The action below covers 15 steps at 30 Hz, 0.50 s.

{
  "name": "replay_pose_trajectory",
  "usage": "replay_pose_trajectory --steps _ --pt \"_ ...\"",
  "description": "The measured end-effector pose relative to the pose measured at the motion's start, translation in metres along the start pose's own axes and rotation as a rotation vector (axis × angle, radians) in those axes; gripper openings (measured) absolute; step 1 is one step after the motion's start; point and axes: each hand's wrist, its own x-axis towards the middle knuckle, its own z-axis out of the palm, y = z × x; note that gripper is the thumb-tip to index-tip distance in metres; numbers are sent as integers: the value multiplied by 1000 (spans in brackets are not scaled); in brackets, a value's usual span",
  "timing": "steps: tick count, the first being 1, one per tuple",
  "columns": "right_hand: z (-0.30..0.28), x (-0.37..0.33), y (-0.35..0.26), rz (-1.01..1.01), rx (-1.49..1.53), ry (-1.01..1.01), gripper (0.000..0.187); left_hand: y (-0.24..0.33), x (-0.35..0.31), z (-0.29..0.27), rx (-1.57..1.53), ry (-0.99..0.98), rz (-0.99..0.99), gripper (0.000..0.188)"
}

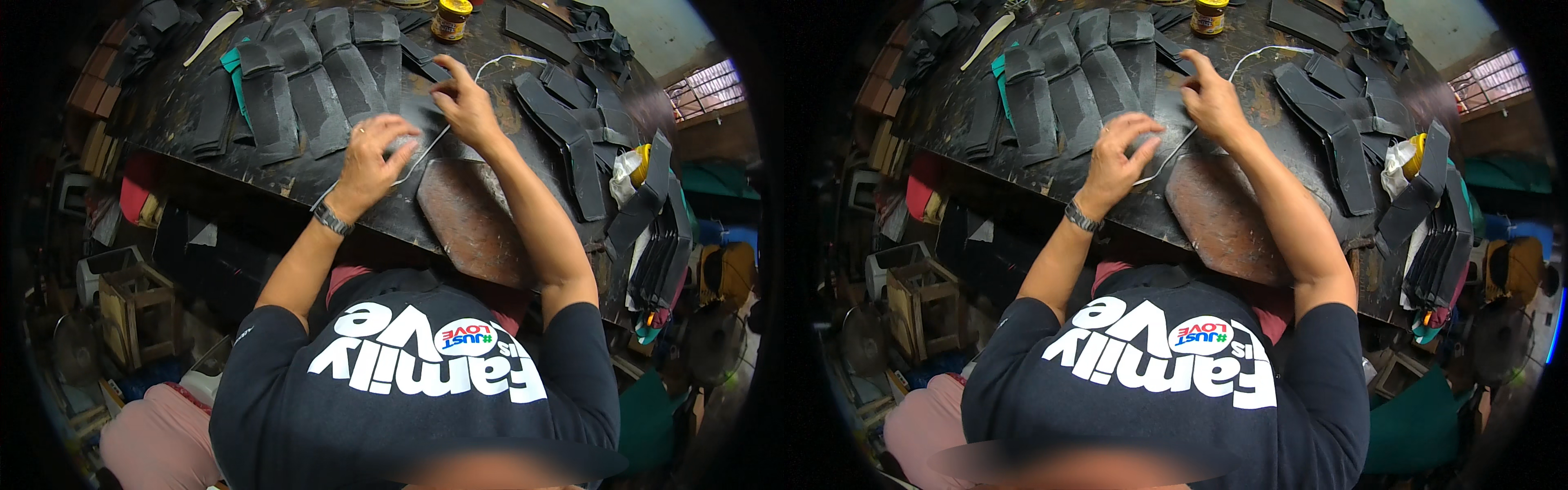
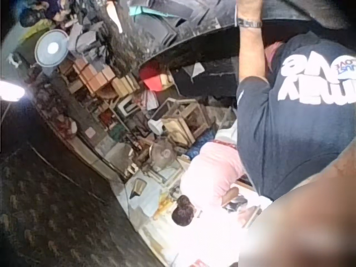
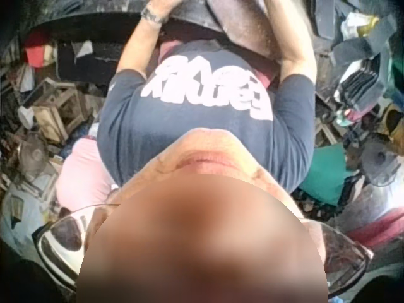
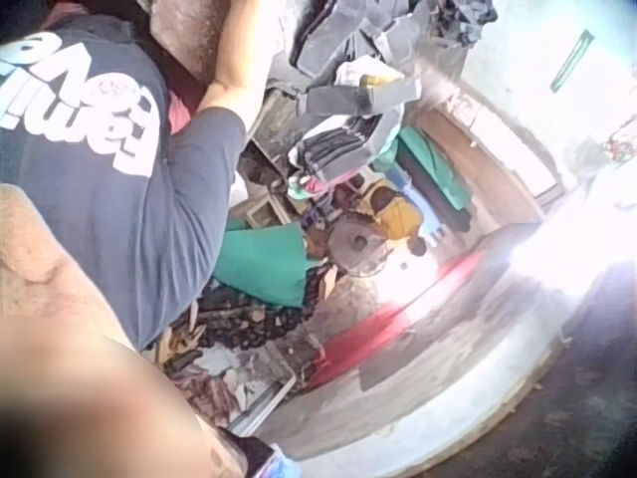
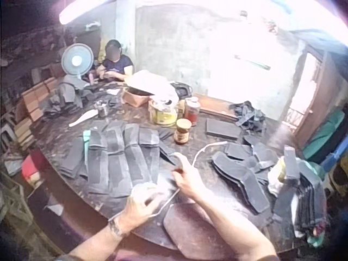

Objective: The person repeatedly picks up black rubber pieces, folds them, and uses a hammer to shape them on a workbench. The person then places the shaped pieces into a pile and repeats the process with additional pieces.

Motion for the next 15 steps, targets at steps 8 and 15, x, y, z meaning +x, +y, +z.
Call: replay_pose_trajectory --steps 8,15 --pt "84 66 9 160 -281 202 51 -57 10 1 440 -214 -219 72" --pt "65 85 21 -19 -122 432 53 -64 4 8 405 -187 -200 76"
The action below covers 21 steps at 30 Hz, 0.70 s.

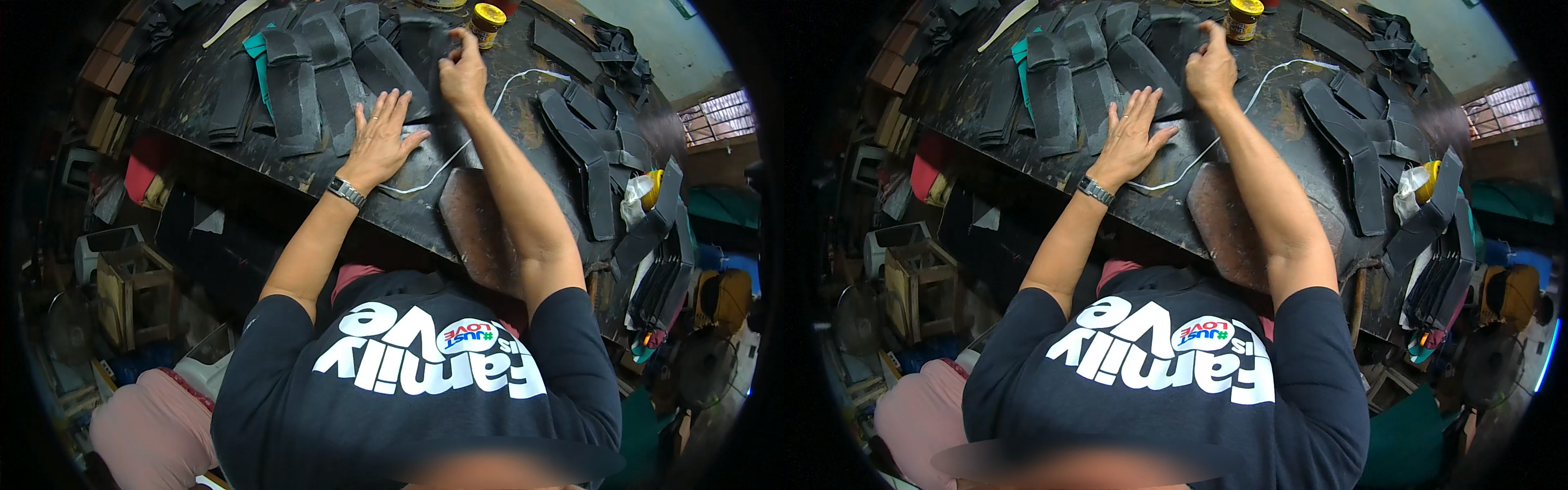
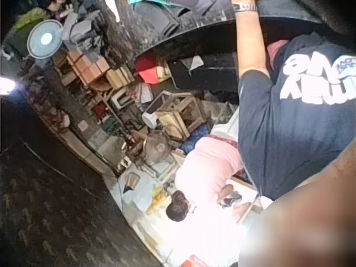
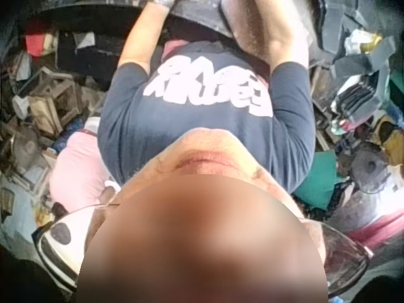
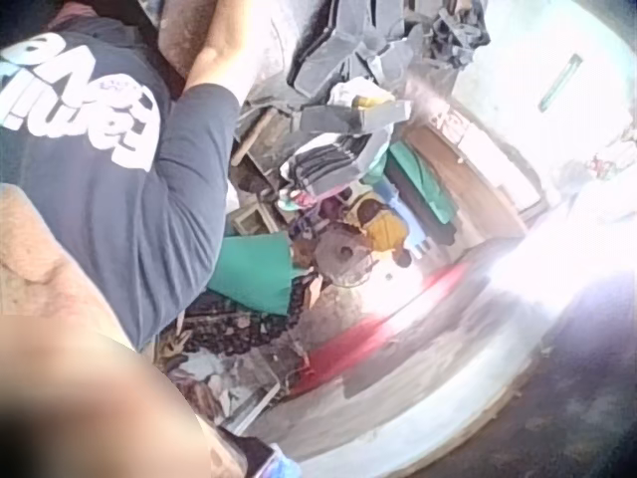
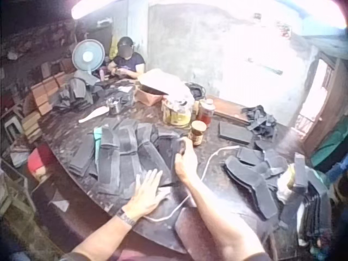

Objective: The person repeatedly picks up black rubber pieces, folds them, and uses a hammer to shape them on a workbench. The person then places the shaped pieces into a pile and repeats the process with additional pieces.

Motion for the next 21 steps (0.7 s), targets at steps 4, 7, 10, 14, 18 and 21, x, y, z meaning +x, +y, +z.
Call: replay_pose_trajectory --steps 4,7,10,14,18,21 --pt "-32 41 1 -121 286 40 53 6 1 0 53 24 8 71" --pt "-49 61 1 -182 688 45 58 10 3 -7 17 124 14 60" --pt "-60 52 7 -52 842 -8 58 15 2 -20 103 281 80 47" --pt "-64 18 16 -21 533 -13 56 23 8 -26 104 441 161 47" --pt "-55 -11 9 24 494 2 58 29 19 -16 121 230 90 68" --pt "-52 -13 -6 -92 462 49 56 25 29 -5 192 -81 73 70"
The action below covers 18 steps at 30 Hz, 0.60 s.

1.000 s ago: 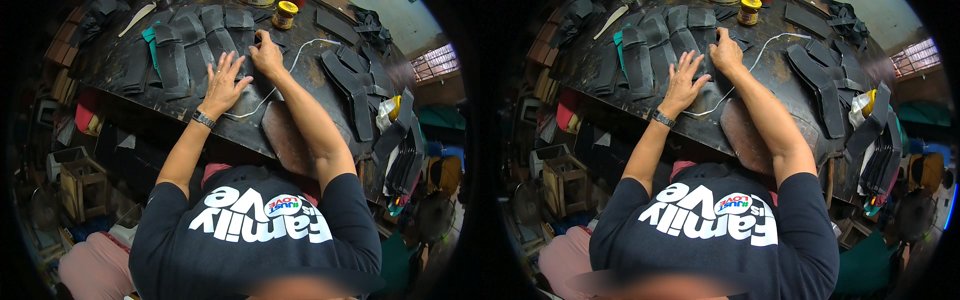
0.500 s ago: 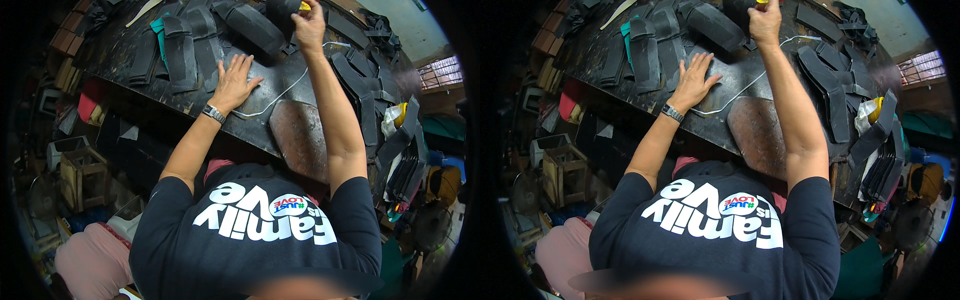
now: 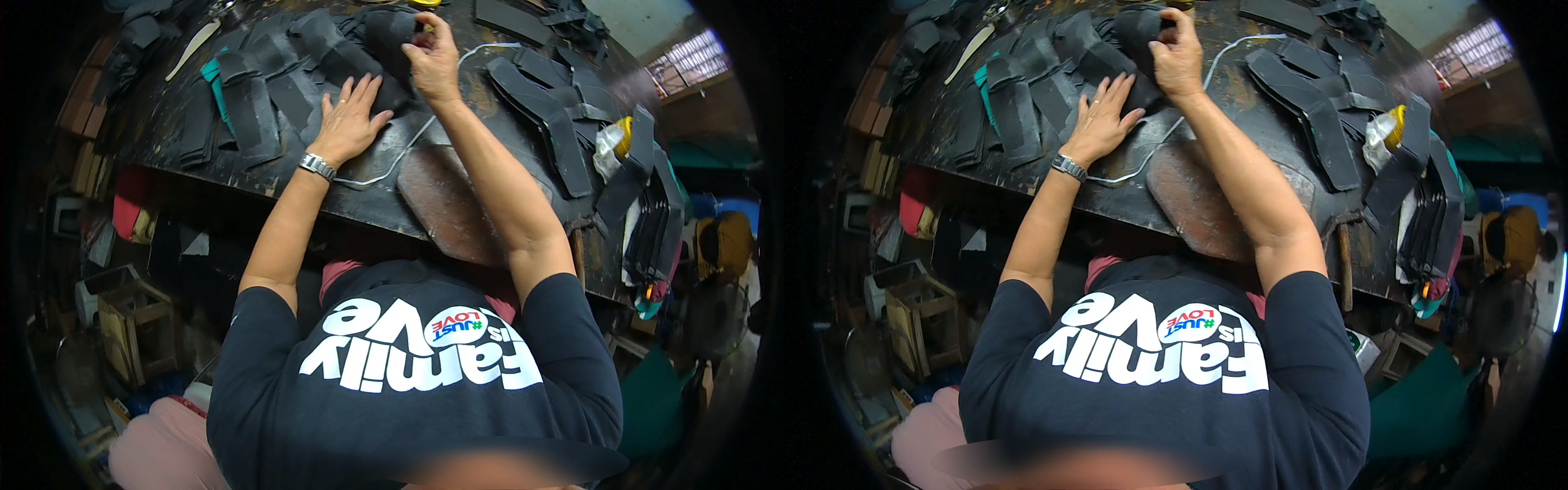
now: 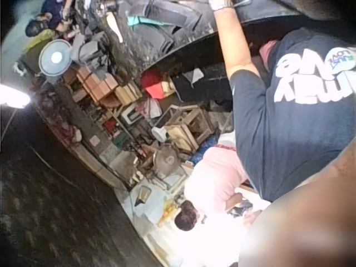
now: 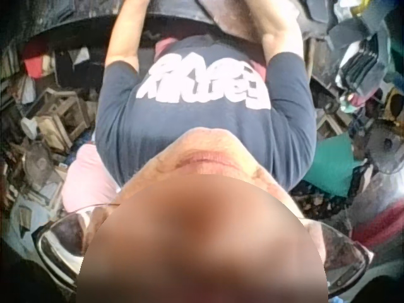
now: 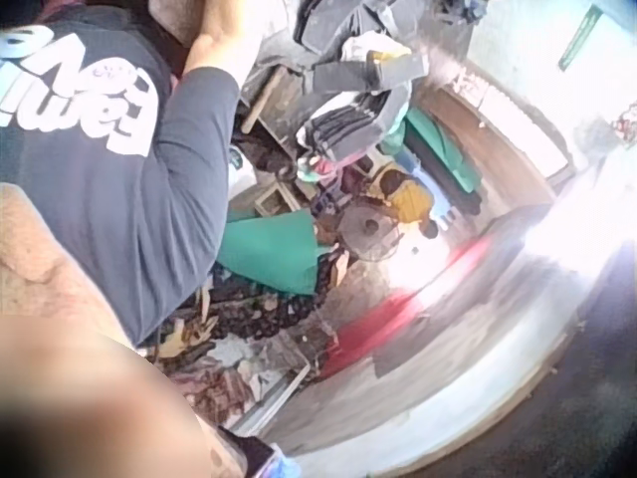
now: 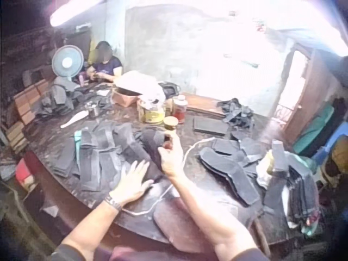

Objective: The person repeatedly picks up black rubber pieces, folds them, and uses a hammer to shape them on a workbench. The person then places the shaped pieces into a pile and repeats the process with additional pieces.

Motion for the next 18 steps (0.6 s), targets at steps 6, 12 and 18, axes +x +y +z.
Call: replay_pose_trajectory --steps 6,12,18 --pt "-17 29 -48 -71 473 4 55 -12 6 13 125 -155 36 72" --pt "-132 -33 -96 440 500 -373 49 -27 13 7 -610 514 49 19" --pt "-221 -128 -115 514 -387 -612 51 -45 18 10 -1385 500 -61 21"
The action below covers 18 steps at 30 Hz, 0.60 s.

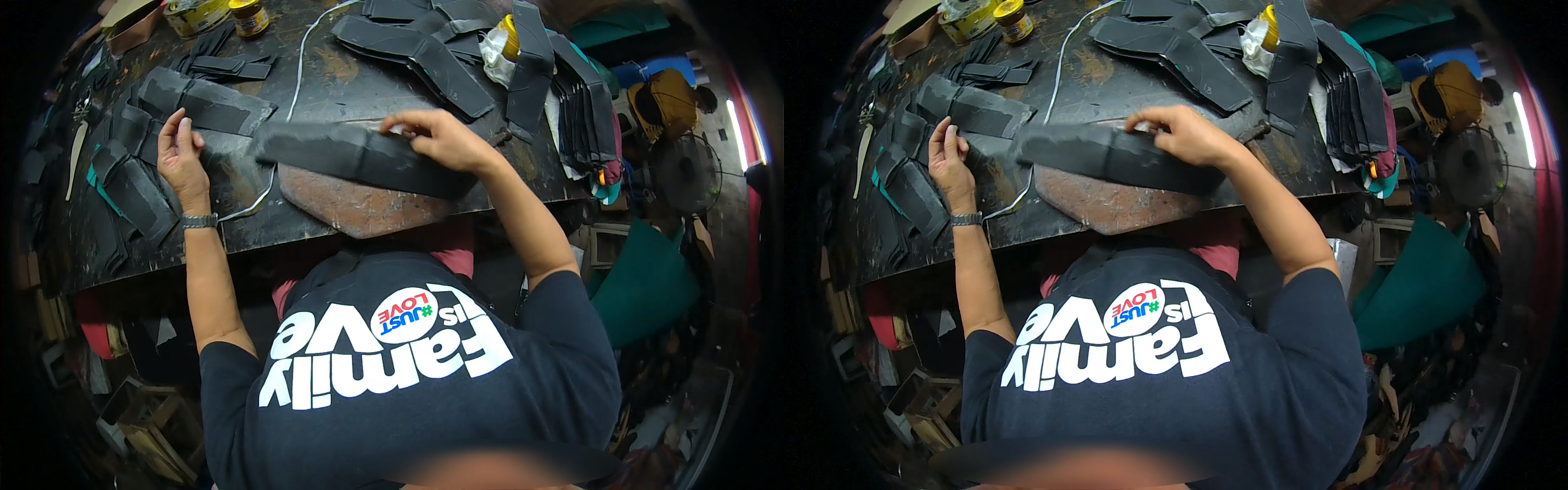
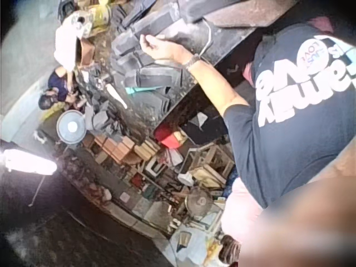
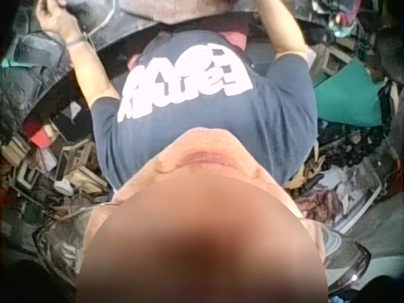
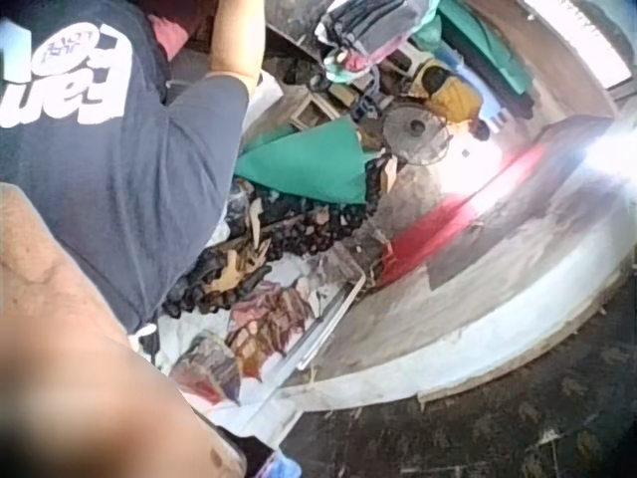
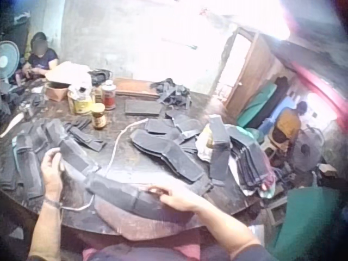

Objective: The person repeatedly picks up black rubber pieces, folds them, and uses a hammer to shape them on a workbench. The person then places the shaped pieces into a pile and repeats the process with additional pieces.

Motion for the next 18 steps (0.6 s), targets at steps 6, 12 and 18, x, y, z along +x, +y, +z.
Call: replay_pose_trajectory --steps 6,12,18 --pt "9 -38 12 -140 -404 169 46 -8 16 -30 -733 -326 -523 56" --pt "33 -36 10 -282 -732 340 47 57 -8 13 -953 -777 -377 68" --pt "30 -34 9 -304 -682 332 56 86 -99 122 688 -1209 397 60"
